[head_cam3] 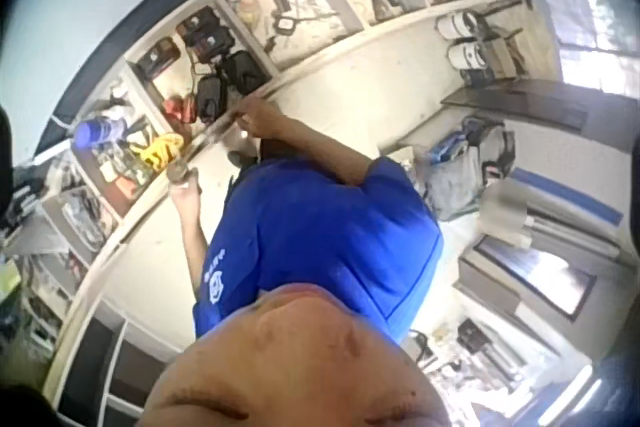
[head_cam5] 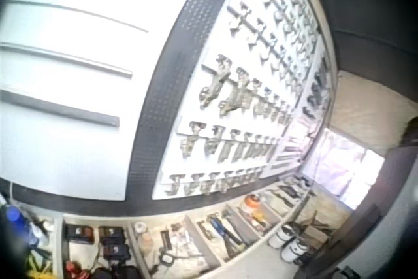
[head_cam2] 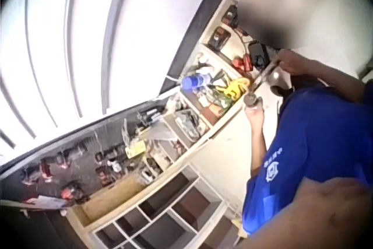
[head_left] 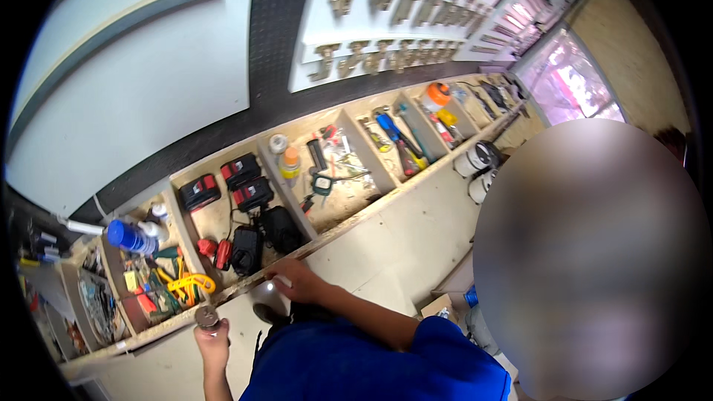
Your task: The person cleans a hole saw drill bit with a white tissue, wiping the cutting edges and interior. They then attach the bit to a cordless drill and use pliers to tighten the chuck. The person moves around a workshop environment, handling the drill and bit throughout the process.
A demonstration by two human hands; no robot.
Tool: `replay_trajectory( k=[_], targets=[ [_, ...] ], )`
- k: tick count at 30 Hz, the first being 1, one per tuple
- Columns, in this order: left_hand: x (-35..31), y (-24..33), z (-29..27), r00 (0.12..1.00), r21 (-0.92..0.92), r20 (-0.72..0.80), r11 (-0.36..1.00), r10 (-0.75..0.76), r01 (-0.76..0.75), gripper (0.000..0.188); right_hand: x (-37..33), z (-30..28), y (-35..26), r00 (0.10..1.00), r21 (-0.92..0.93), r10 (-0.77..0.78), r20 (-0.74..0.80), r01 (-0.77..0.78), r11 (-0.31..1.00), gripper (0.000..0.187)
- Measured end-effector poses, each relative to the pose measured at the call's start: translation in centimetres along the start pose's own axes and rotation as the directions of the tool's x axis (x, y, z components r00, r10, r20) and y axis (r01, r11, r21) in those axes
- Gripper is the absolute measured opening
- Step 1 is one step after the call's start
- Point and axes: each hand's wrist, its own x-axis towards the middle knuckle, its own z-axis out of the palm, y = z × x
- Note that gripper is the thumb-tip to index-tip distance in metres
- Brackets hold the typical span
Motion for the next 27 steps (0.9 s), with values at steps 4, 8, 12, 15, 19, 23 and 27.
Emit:
replay_trajectory(
  k=[4,8,12,15,19,23,27],
  targets=[
    [1.5,0.8,-1.0,0.999,-0.076,-0.012,0.996,0.045,-0.045,0.025,-1.0,-0.3,-2.3,0.985,0.001,0.066,0.158,-0.067,0.998,0.031],
    [2.0,1.4,1.9,0.999,-0.224,-0.008,0.974,-0.034,0.032,0.020,-1.6,-2.4,-4.3,0.921,0.007,0.197,0.337,-0.212,0.977,0.031],
    [2.6,3.8,3.7,0.996,-0.008,0.092,1.000,0.000,0.000,0.022,0.2,-1.3,-2.4,0.945,-0.010,0.057,0.323,-0.057,0.998,0.028],
    [3.8,4.9,5.5,0.960,-0.073,0.215,0.983,0.181,-0.169,0.015,2.4,-3.1,-4.3,0.952,0.230,0.084,0.294,-0.156,0.961,0.025],
    [2.3,5.8,2.7,0.921,-0.269,0.133,0.907,0.367,-0.323,0.019,3.1,-0.3,-6.1,0.963,0.742,-0.028,0.268,-0.188,0.643,0.023],
    [-5.2,3.7,-5.7,0.959,-0.419,-0.074,0.864,0.273,-0.278,0.009,4.1,5.4,-12.2,0.890,0.598,-0.098,0.445,-0.214,0.773,0.018],
    [-6.6,3.3,-7.8,0.967,-0.503,-0.249,0.860,-0.046,-0.088,0.009,11.7,7.4,-13.2,0.755,0.589,-0.244,0.609,-0.224,0.776,0.017]
  ],
)
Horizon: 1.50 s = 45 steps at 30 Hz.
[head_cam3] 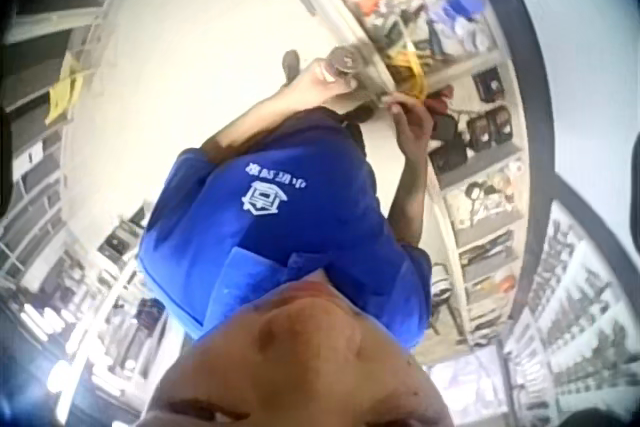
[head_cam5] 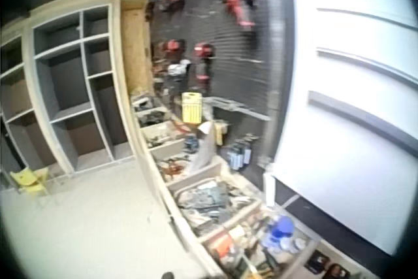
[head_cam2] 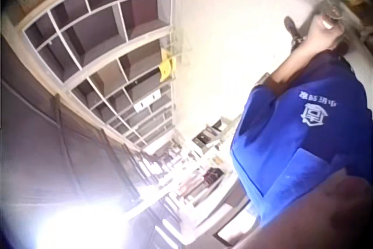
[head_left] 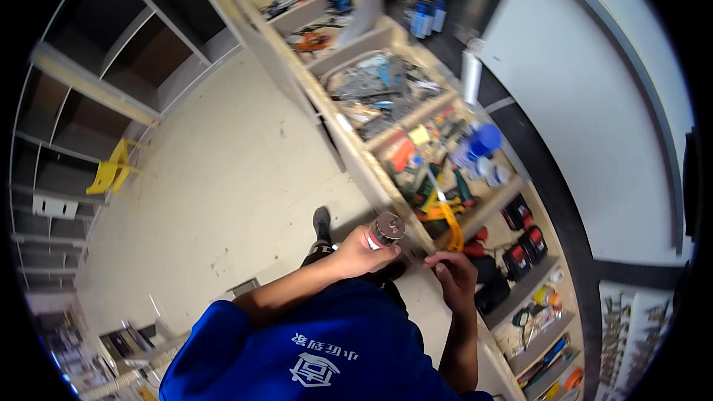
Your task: The person cleans a hole saw drill bit with a white tissue, wiping the cutting edges and interior. They then attach the bit to a cordless drill and use pliers to tighten the chuck. The person moves around a workshop environment, handling the drill and bit throughout the process.
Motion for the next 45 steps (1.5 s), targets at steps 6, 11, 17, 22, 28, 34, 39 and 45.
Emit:
replay_trajectory(
  k=[6,11,17,22,28,34,39,45],
  targets=[
    [-2.0,0.1,-14.7,0.995,-0.096,-0.077,0.994,-0.062,0.054,0.014,12.7,12.2,4.0,0.995,-0.040,0.082,0.060,-0.080,0.996,0.021],
    [-0.7,4.5,-26.5,0.982,0.078,-0.095,0.984,0.165,-0.158,0.011,22.0,21.4,4.1,0.985,-0.082,0.138,0.102,-0.129,0.988,0.024],
    [0.8,9.8,-36.3,0.954,0.018,-0.105,0.960,0.280,-0.279,0.027,29.8,23.2,5.0,0.999,-0.254,0.050,0.000,-0.048,0.966,0.020],
    [5.2,11.2,-40.5,0.991,-0.041,-0.114,0.997,-0.071,0.067,0.026,33.7,19.4,6.3,0.965,-0.540,0.003,-0.261,-0.148,0.829,0.023],
    [11.3,16.6,-42.8,0.991,0.183,-0.130,0.981,-0.039,0.062,0.017,38.8,14.4,8.5,0.795,-0.723,-0.227,-0.562,-0.340,0.601,0.052],
    [17.8,19.6,-44.9,0.998,0.323,0.050,0.945,0.044,-0.058,0.023,42.7,11.5,9.7,0.820,-0.793,-0.017,-0.573,-0.548,0.267,0.079],
    [21.0,19.5,-48.9,0.972,0.369,0.170,0.925,-0.163,0.090,0.013,43.0,13.3,10.0,0.699,-0.679,0.054,-0.713,-0.707,0.197,0.082],
    [24.7,20.4,-51.4,0.869,0.292,0.443,0.952,-0.220,0.092,0.008,43.9,20.7,10.0,0.609,-0.570,-0.100,-0.787,-0.654,0.497,0.064]
  ],
)
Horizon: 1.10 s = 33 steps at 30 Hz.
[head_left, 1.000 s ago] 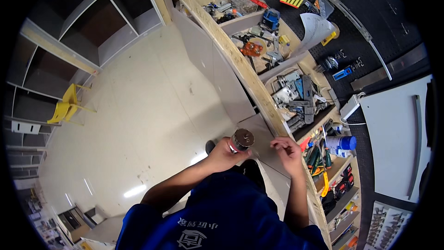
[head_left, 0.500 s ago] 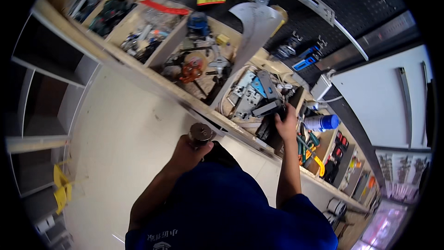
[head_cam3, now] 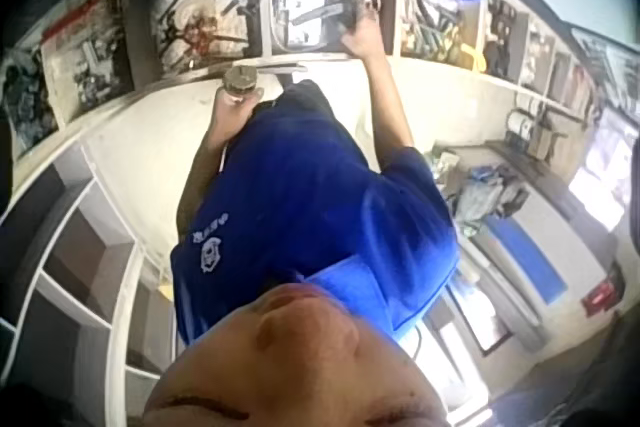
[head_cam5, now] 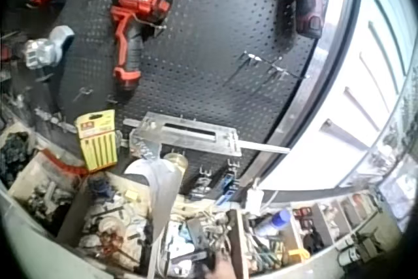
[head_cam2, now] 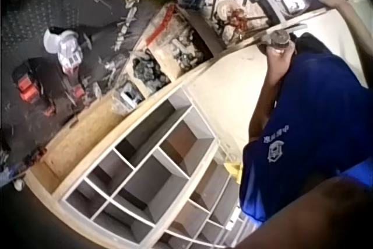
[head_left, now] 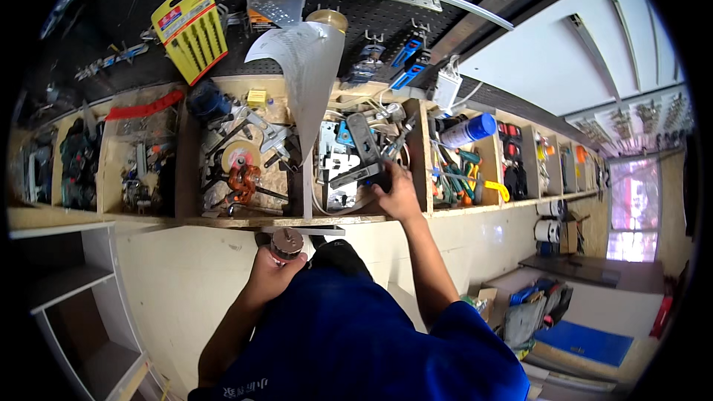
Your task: The person cleans a hole saw drill bit with a white tissue, wiping the cutting edges and interior. They then attach the bit to a cordless drill and use pliers to tighten the chuck. The person moves around a workshop environment, handling the drill and bit throughout the process.
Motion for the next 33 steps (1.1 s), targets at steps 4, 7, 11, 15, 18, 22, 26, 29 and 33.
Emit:
replay_trajectory(
  k=[4,7,11,15,18,22,26,29,33],
  targets=[
    [1.9,1.6,-1.0,0.986,0.101,0.125,0.988,0.108,-0.121,0.019,-3.0,0.6,-2.3,0.997,-0.078,-0.004,-0.078,-0.002,0.997,0.067],
    [2.5,2.3,-1.5,0.984,0.090,0.145,0.989,0.107,-0.121,0.020,-5.7,0.2,-4.8,0.993,-0.135,0.006,-0.115,-0.022,0.991,0.057],
    [3.0,2.1,-3.0,0.988,0.107,0.151,0.994,-0.029,0.013,0.012,-8.0,0.3,-6.7,0.991,0.027,-0.036,-0.125,0.040,0.999,0.046],
    [3.7,2.5,-1.8,0.987,-0.001,0.099,0.992,-0.129,0.129,0.021,-7.9,0.5,-5.3,0.980,0.176,-0.018,-0.196,0.053,0.983,0.039],
    [4.9,3.3,-0.1,0.990,0.069,0.075,0.991,-0.117,0.112,0.024,-6.9,-0.3,-3.1,0.956,0.253,0.036,-0.291,0.041,0.967,0.035],
    [6.8,3.9,3.1,0.992,0.191,0.039,0.976,-0.117,0.108,0.022,-7.2,-1.4,0.1,0.936,0.302,0.054,-0.348,0.057,0.952,0.030],
    [8.1,3.9,5.5,0.993,0.278,0.031,0.955,-0.118,0.104,0.024,-7.0,-3.9,2.2,0.901,0.364,0.017,-0.433,0.158,0.918,0.024],
    [8.4,4.1,7.3,0.988,0.318,0.028,0.938,-0.152,0.135,0.023,-5.3,-10.3,9.3,0.748,0.197,0.167,-0.643,-0.049,0.979,0.018],
    [9.1,4.3,9.7,0.985,0.298,0.047,0.943,-0.168,0.146,0.020,-0.4,-16.4,24.0,0.838,-0.019,0.295,-0.460,-0.341,0.940,0.024]
  ],
)
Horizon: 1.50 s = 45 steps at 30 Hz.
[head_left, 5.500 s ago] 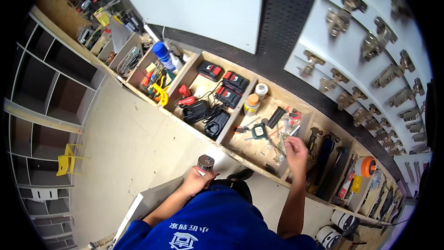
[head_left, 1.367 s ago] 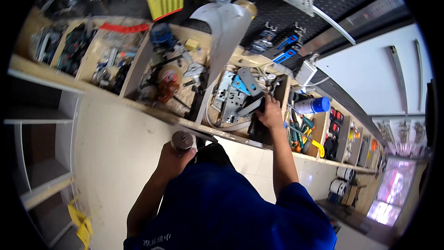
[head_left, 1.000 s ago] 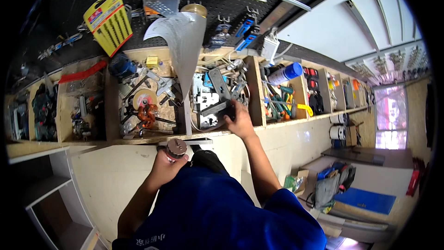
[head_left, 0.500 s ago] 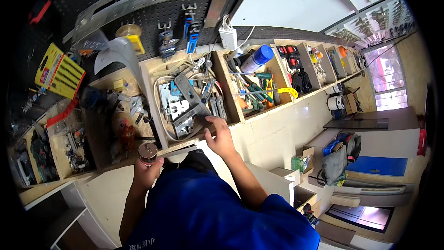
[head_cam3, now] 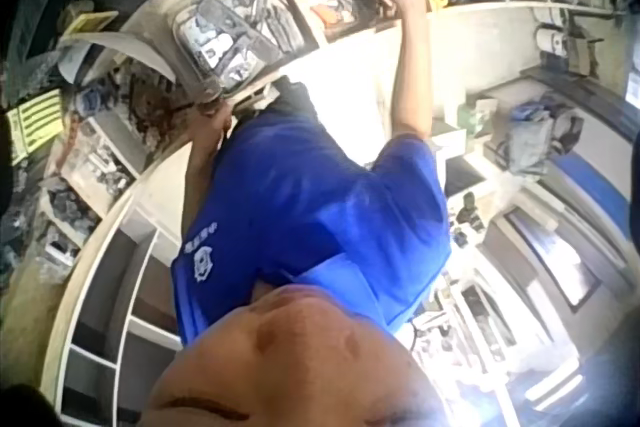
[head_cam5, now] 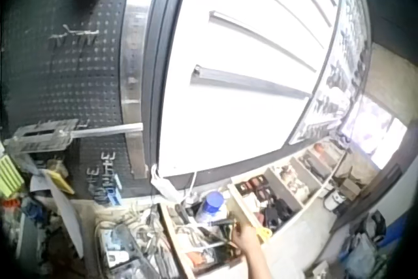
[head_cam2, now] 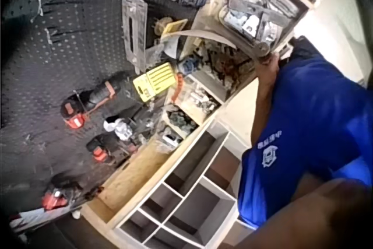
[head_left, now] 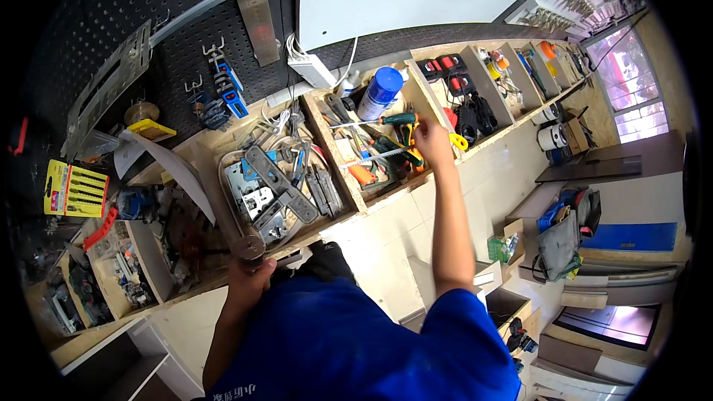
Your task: The person cleans a hole saw drill bit with a white tissue, wiping the cutting edges and interior. They then attach the bit to a cordless drill and use pliers to tighten the chuck. The person moves around a workshop environment, handling the drill and bit throughout the process.
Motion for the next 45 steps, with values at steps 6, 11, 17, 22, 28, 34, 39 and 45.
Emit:
replay_trajectory(
  k=[6,11,17,22,28,34,39,45],
  targets=[
    [-0.4,0.4,2.0,0.997,0.059,0.067,0.997,0.050,-0.054,0.017,8.1,2.0,4.0,0.704,-0.480,0.368,0.607,-0.044,0.876,0.043],
    [-1.9,-0.8,2.0,0.997,0.015,0.053,0.999,0.048,-0.049,0.016,7.1,4.2,1.1,0.746,-0.602,0.449,0.492,-0.081,0.794,0.056],
    [-2.1,-2.4,2.1,0.994,-0.062,0.040,0.993,0.105,-0.103,0.017,6.2,4.7,0.8,0.820,-0.550,0.468,0.329,-0.237,0.801,0.063],
    [-2.1,-2.7,2.5,0.981,-0.107,0.081,0.980,0.177,-0.168,0.011,8.1,5.1,3.0,0.687,-0.439,0.481,0.545,-0.255,0.862,0.053],
    [-2.5,-2.2,2.6,0.964,-0.136,0.031,0.956,0.265,-0.259,0.017,9.0,5.6,2.2,0.654,-0.509,0.533,0.537,-0.253,0.823,0.070],
    [-2.4,-2.5,1.9,0.975,-0.192,-0.008,0.957,0.220,-0.218,0.016,7.6,6.3,3.2,0.813,-0.426,0.467,0.347,-0.306,0.851,0.088],
    [-2.2,-2.4,1.9,0.980,-0.183,0.041,0.965,0.196,-0.186,0.018,9.3,5.1,3.3,0.892,-0.392,0.317,0.322,-0.179,0.902,0.065],
    [-2.4,-1.4,2.4,0.977,-0.177,0.059,0.965,0.205,-0.192,0.017,12.3,0.7,0.1,0.893,-0.465,0.309,0.328,-0.133,0.875,0.047]
  ],
)
